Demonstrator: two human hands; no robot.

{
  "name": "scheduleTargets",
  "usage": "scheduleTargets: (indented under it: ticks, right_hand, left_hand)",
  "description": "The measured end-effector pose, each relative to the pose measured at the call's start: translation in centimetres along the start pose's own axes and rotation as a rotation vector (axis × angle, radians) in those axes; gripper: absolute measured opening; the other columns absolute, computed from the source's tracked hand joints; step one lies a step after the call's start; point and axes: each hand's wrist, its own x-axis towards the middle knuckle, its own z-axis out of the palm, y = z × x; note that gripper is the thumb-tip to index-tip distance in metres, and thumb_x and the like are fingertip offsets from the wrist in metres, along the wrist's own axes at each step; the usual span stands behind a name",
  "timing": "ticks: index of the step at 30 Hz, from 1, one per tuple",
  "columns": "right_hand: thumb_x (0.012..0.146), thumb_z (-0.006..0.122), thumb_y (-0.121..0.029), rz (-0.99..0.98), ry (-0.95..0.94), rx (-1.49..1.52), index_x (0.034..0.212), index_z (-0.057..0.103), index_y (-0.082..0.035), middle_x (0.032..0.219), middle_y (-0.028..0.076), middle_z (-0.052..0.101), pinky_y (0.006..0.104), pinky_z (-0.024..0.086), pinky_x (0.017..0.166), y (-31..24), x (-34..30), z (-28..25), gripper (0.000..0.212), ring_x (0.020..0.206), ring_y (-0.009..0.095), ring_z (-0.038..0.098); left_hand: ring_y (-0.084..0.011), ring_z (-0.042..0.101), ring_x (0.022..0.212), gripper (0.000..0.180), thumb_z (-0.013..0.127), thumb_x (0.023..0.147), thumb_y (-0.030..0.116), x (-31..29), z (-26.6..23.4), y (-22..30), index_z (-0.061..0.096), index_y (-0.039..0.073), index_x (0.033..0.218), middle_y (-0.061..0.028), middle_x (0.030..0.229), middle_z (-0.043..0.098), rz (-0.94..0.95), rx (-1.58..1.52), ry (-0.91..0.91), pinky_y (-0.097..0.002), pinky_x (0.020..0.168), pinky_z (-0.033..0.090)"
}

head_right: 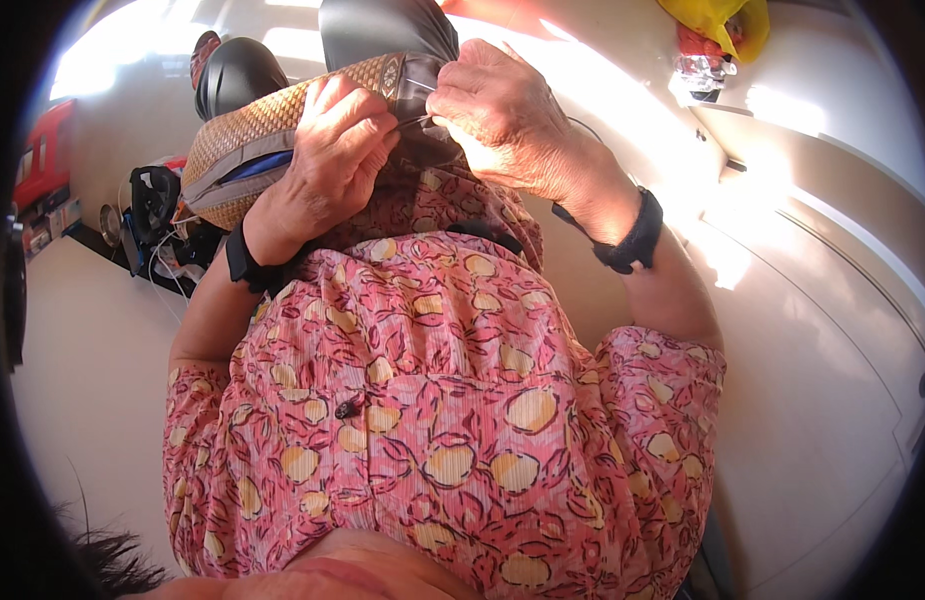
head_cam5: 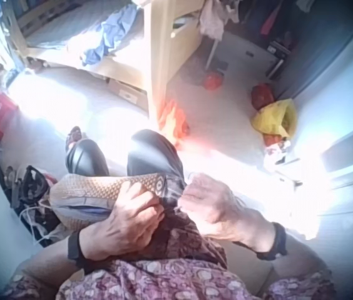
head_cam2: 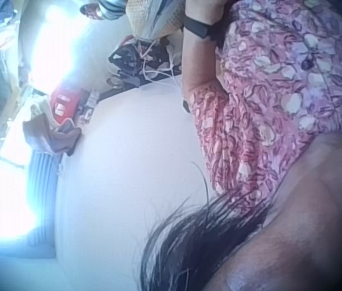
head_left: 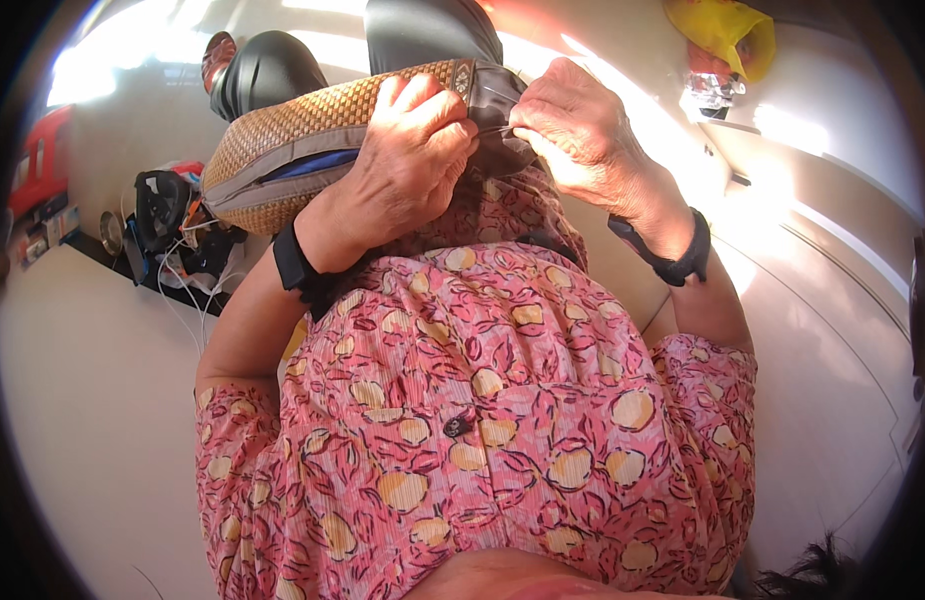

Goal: The person sews the inner lining and zipper of a woven bag by hand using a needle and thread while sitting on the floor.

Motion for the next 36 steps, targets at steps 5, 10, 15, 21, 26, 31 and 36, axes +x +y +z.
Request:
scheduleTargets:
  ticks: [5, 10, 15, 21, 26, 31, 36]
  right_hand:
    - [0.064, 0.065, 0.002, -0.014, 0.05, 0.015, 0.071, 0.055, -0.004, 0.068, 0.006, 0.049, 0.0364, 0.043, 0.061, 0.3, -0.2, 0.7, 0.013, 0.069, 0.026, 0.049]
    - [0.062, 0.068, 0.004, -0.017, 0.04, -0.003, 0.077, 0.06, -0.001, 0.072, 0.008, 0.056, 0.0355, 0.045, 0.063, 0.0, 0.0, 0.4, 0.018, 0.07, 0.027, 0.054]
    - [0.067, 0.063, 0.002, -0.026, 0.109, 0.0, 0.073, 0.056, -0.005, 0.068, 0.007, 0.048, 0.0372, 0.044, 0.062, 0.2, -0.3, 0.8, 0.011, 0.07, 0.027, 0.05]
    - [0.069, 0.065, 0.002, 0.225, 0.132, 0.057, 0.084, 0.062, -0.006, 0.073, 0.007, 0.056, 0.0363, 0.046, 0.066, 0.4, -1.9, -0.2, 0.017, 0.074, 0.027, 0.056]
    - [0.075, 0.068, 0.002, 0.507, 0.164, 0.183, 0.098, 0.064, -0.004, 0.083, 0.008, 0.062, 0.029, 0.047, 0.059, -0.6, -3.4, -0.6, 0.023, 0.065, 0.023, 0.058]
    - [0.071, 0.068, 0.001, 0.169, 0.185, 0.061, 0.091, 0.064, -0.004, 0.082, 0.008, 0.061, 0.0343, 0.047, 0.065, -1.0, -2.5, 0.2, 0.021, 0.072, 0.027, 0.057]
    - [0.068, 0.068, -0.002, 0.145, 0.147, 0.06, 0.085, 0.061, -0.003, 0.079, 0.007, 0.057, 0.0374, 0.046, 0.067, -0.9, -2.2, 0.1, 0.018, 0.075, 0.028, 0.055]
  left_hand:
    - [-0.0296, 0.052, 0.081, 0.02, 0.068, 0.072, 0.004, 0.2, 0.4, 0.4, 0.059, 0.001, 0.09, -0.0096, 0.089, 0.057, -0.03, 0.05, 0.0, -0.0416, 0.074, 0.04]
    - [-0.0257, 0.052, 0.081, 0.014, 0.067, 0.073, 0.009, 1.0, 1.6, 0.5, 0.062, 0.005, 0.085, -0.0064, 0.085, 0.055, -0.004, 0.108, 0.056, -0.0407, 0.074, 0.037]
    - [-0.0251, 0.052, 0.078, 0.014, 0.068, 0.072, 0.007, 0.8, 2.3, 0.0, 0.06, 0.005, 0.083, -0.0053, 0.082, 0.055, -0.01, 0.041, 0.091, -0.0397, 0.073, 0.036]
    - [-0.0261, 0.052, 0.076, 0.016, 0.068, 0.07, 0.004, 0.4, 2.1, -0.3, 0.059, 0.006, 0.084, -0.0055, 0.078, 0.055, -0.045, -0.03, 0.109, -0.0393, 0.071, 0.036]
    - [-0.0266, 0.053, 0.076, 0.017, 0.068, 0.07, 0.003, 0.3, 2.0, -0.3, 0.059, 0.005, 0.085, -0.0057, 0.079, 0.055, -0.036, -0.037, 0.103, -0.0396, 0.071, 0.036]
    - [-0.0266, 0.053, 0.078, 0.017, 0.067, 0.071, 0.003, 0.1, 1.6, -0.2, 0.06, 0.004, 0.086, -0.0061, 0.08, 0.055, -0.026, -0.035, 0.061, -0.0403, 0.072, 0.036]
    - [-0.0265, 0.052, 0.08, 0.015, 0.066, 0.072, 0.004, 0.0, 1.5, 0.0, 0.062, 0.003, 0.087, -0.0064, 0.08, 0.055, -0.052, -0.016, 0.033, -0.0412, 0.074, 0.037]
